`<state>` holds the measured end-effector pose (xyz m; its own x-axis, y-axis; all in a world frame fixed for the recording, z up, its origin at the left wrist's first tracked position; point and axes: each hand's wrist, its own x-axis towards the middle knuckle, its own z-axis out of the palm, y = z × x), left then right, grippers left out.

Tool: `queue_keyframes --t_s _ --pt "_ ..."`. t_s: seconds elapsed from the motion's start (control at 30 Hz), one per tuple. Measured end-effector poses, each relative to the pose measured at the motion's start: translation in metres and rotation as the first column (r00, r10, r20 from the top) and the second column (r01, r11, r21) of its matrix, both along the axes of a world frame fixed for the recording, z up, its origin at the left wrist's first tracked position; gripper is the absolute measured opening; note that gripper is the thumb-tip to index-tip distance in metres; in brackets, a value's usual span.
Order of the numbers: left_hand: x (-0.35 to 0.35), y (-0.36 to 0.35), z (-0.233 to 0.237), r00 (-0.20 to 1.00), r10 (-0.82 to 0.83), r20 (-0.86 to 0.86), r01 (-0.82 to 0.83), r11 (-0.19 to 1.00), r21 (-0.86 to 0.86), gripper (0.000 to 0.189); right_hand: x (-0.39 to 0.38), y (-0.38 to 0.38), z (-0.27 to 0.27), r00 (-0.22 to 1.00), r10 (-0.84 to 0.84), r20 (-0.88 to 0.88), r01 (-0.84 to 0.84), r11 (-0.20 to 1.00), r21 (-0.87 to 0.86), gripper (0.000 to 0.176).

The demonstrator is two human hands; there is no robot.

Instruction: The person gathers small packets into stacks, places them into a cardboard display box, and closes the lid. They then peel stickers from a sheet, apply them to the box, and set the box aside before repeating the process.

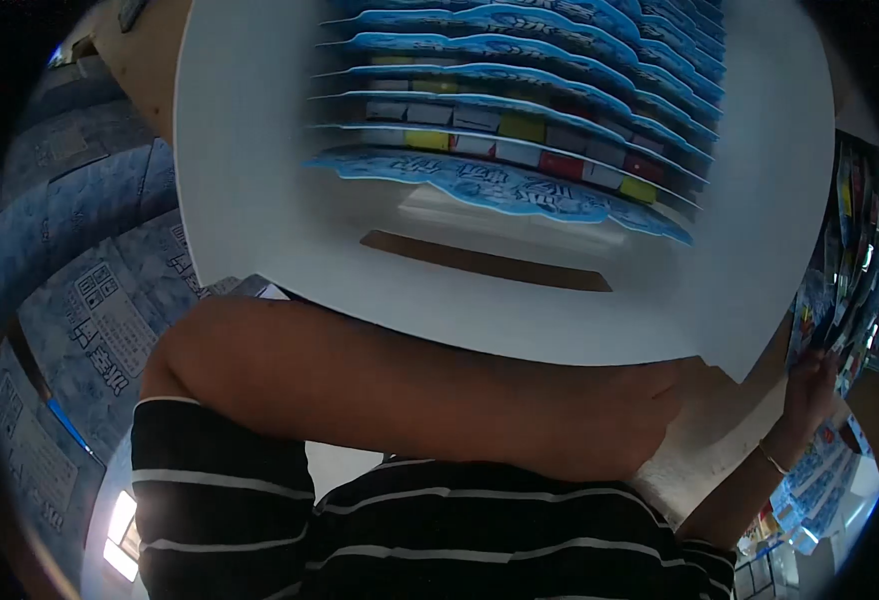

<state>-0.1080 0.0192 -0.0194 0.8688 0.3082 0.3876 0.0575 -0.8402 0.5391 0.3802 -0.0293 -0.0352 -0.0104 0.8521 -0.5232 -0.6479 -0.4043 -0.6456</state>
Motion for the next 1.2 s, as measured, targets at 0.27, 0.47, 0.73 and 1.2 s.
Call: queue_keyframes --t_s 0.27,0.47,0.73,1.2 --pt "-0.002 0.008 -0.007 1.000 -0.017 0.012 0.017 0.999 -0.030 0.007 -0.095 0.030 0.025 0.898 -0.326 0.296 0.344 0.939 -0.007 0.022" --pt "0.003 0.015 -0.005 1.000 -0.013 -0.004 0.013 0.999 -0.052 0.012 -0.122 0.041 0.038 0.935 -0.257 0.244 0.305 0.934 -0.184 0.023" --pt "0.009 0.011 -0.002 0.998 0.015 -0.061 -0.016 1.000 -0.019 0.010 -0.130 0.050 0.016 0.759 -0.629 0.168 0.637 0.771 0.008 0.014" --pt "0.065 -0.023 0.042 0.918 0.340 0.206 0.167 0.141 -0.976 0.056 -0.252 -0.083 0.039 0.666 -0.048 0.744 -0.227 0.937 0.264 0.039"
